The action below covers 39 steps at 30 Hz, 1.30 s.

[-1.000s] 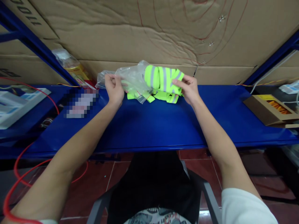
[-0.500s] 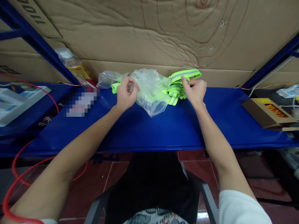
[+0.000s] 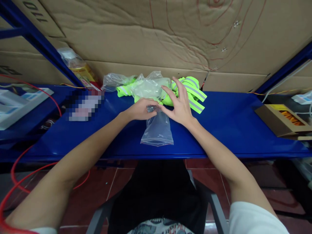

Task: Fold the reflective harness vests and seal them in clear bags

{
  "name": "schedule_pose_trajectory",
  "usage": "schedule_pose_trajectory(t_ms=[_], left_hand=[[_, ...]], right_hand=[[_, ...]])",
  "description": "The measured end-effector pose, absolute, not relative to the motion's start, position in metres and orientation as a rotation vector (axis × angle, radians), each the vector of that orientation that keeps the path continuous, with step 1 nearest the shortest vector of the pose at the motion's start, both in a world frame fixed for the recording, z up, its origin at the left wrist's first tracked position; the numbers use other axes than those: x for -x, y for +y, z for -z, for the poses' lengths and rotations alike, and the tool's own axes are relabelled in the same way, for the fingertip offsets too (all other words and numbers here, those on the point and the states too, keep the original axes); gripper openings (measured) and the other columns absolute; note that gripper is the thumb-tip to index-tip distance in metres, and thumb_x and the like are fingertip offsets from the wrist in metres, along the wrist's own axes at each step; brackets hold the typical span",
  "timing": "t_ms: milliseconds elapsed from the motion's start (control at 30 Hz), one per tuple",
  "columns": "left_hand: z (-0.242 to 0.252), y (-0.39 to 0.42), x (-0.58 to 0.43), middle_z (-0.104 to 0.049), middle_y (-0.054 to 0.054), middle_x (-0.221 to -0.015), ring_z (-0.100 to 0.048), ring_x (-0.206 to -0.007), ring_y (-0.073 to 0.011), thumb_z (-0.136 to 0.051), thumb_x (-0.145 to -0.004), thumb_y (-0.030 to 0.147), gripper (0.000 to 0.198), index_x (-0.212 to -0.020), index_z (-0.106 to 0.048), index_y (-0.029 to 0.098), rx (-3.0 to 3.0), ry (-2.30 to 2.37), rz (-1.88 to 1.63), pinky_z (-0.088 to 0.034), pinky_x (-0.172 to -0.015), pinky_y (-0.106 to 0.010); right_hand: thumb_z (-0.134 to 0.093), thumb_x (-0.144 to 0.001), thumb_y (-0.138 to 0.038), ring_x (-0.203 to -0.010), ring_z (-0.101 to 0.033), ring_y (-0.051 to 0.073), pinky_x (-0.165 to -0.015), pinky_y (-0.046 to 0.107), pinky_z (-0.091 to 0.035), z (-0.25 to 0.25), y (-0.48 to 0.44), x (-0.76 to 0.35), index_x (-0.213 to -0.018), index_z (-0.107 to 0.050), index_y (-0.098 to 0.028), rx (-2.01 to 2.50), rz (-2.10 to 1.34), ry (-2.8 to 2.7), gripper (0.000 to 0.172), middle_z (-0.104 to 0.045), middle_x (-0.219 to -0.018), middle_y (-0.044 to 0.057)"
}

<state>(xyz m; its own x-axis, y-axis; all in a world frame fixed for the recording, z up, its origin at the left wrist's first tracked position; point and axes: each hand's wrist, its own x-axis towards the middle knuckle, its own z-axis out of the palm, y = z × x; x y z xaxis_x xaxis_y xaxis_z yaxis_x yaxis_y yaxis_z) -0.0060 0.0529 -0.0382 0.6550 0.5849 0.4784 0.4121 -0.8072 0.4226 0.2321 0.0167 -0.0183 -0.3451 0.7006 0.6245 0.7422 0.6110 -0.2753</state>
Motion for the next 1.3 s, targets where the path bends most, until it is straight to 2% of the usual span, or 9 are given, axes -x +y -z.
schedule_pose_trajectory(t_ms=[67,267,400,467,600,800,933,1133,1300], left_hand=[[0.034,0.053,0.008,-0.081,-0.003,-0.095,-0.075,-0.088,-0.0237,-0.063,-0.089,0.024,0.019,-0.1,-0.078,0.028,-2.638,0.853,-1.023,-0.058,-0.085,-0.041],[0.026,0.065,0.021,-0.075,-0.012,-0.127,-0.063,-0.13,-0.0389,-0.07,-0.097,0.042,0.022,-0.112,-0.077,0.028,-2.665,1.271,-1.365,-0.045,-0.115,-0.06],[0.039,0.075,0.021,-0.055,-0.02,-0.157,-0.045,-0.15,-0.0476,-0.088,-0.081,0.062,0.07,-0.135,-0.064,0.025,-2.46,1.528,-1.482,-0.036,-0.123,-0.064],[0.049,0.079,0.019,-0.056,-0.023,-0.154,-0.045,-0.149,-0.0489,-0.087,-0.08,0.064,0.081,-0.142,-0.058,0.022,-2.432,1.577,-1.413,-0.036,-0.123,-0.064],[0.061,0.083,0.012,-0.067,-0.024,-0.138,-0.058,-0.134,-0.0477,-0.081,-0.085,0.053,0.075,-0.146,-0.055,0.018,-2.47,1.615,-1.161,-0.042,-0.117,-0.064],[0.058,0.088,0.003,-0.067,-0.025,-0.128,-0.056,-0.13,-0.0554,-0.093,-0.067,0.055,0.078,-0.128,-0.065,0.015,-2.316,1.899,-1.113,-0.035,-0.115,-0.074],[0.065,0.085,0.003,-0.062,-0.022,-0.144,-0.051,-0.137,-0.0531,-0.088,-0.074,0.05,0.053,-0.116,-0.071,0.022,-2.376,1.815,-1.278,-0.042,-0.112,-0.068],[0.06,0.073,-0.003,-0.074,-0.022,-0.121,-0.066,-0.123,-0.0458,-0.064,-0.092,0.028,0.032,-0.122,-0.068,0.017,-2.427,1.683,-1.156,-0.046,-0.109,-0.065],[0.038,0.047,-0.019,-0.076,-0.009,-0.113,-0.074,-0.105,-0.028,-0.063,-0.101,0.044,0.037,-0.132,-0.06,0.026,-2.234,0.995,-1.437,-0.059,-0.097,-0.045]], right_hand=[[-0.068,-0.092,-0.076,-0.17,-0.014,0.05,-0.13,0.081,-0.021,0.016,0.018,-0.235,-0.168,-0.045,-0.041,1.132,0.064,-2.168,0.087,-0.03,-0.182,0.004],[-0.087,-0.069,-0.083,-0.172,-0.011,0.048,-0.136,0.074,-0.017,0.027,0.018,-0.225,-0.178,-0.02,-0.035,1.017,-0.056,-2.401,0.136,-0.015,-0.187,0.009],[-0.093,-0.07,-0.073,-0.172,-0.006,0.05,-0.135,0.076,-0.016,0.034,0.023,-0.215,-0.178,-0.02,-0.037,1.055,0.032,-2.344,0.135,-0.005,-0.188,0.007],[-0.095,-0.068,-0.072,-0.172,-0.003,0.05,-0.136,0.076,-0.015,0.035,0.026,-0.214,-0.178,-0.021,-0.037,1.066,0.068,-2.329,0.137,-0.003,-0.188,0.007],[-0.096,-0.067,-0.072,-0.172,-0.003,0.051,-0.133,0.077,-0.022,0.038,0.031,-0.213,-0.178,-0.019,-0.036,1.126,0.067,-2.309,0.14,-0.004,-0.188,0.009],[-0.093,-0.07,-0.07,-0.164,-0.027,0.055,-0.127,0.08,-0.029,0.045,0.039,-0.212,-0.18,-0.013,-0.032,1.179,-0.005,-2.279,0.141,-0.022,-0.183,0.017],[-0.093,-0.071,-0.067,-0.162,-0.033,0.051,-0.132,0.075,-0.027,0.048,0.041,-0.211,-0.179,-0.019,-0.029,1.141,0.015,-2.277,0.136,-0.037,-0.174,0.018],[-0.088,-0.079,-0.066,-0.173,-0.009,0.044,-0.135,0.068,-0.032,0.054,0.04,-0.209,-0.175,-0.03,-0.028,1.095,-0.027,-2.267,0.119,-0.014,-0.185,0.011],[-0.072,-0.089,-0.073,-0.168,-0.029,0.039,-0.132,0.064,-0.04,0.057,0.042,-0.216,-0.172,-0.028,-0.032,1.041,-0.054,-2.132,0.103,-0.033,-0.18,0.009]])
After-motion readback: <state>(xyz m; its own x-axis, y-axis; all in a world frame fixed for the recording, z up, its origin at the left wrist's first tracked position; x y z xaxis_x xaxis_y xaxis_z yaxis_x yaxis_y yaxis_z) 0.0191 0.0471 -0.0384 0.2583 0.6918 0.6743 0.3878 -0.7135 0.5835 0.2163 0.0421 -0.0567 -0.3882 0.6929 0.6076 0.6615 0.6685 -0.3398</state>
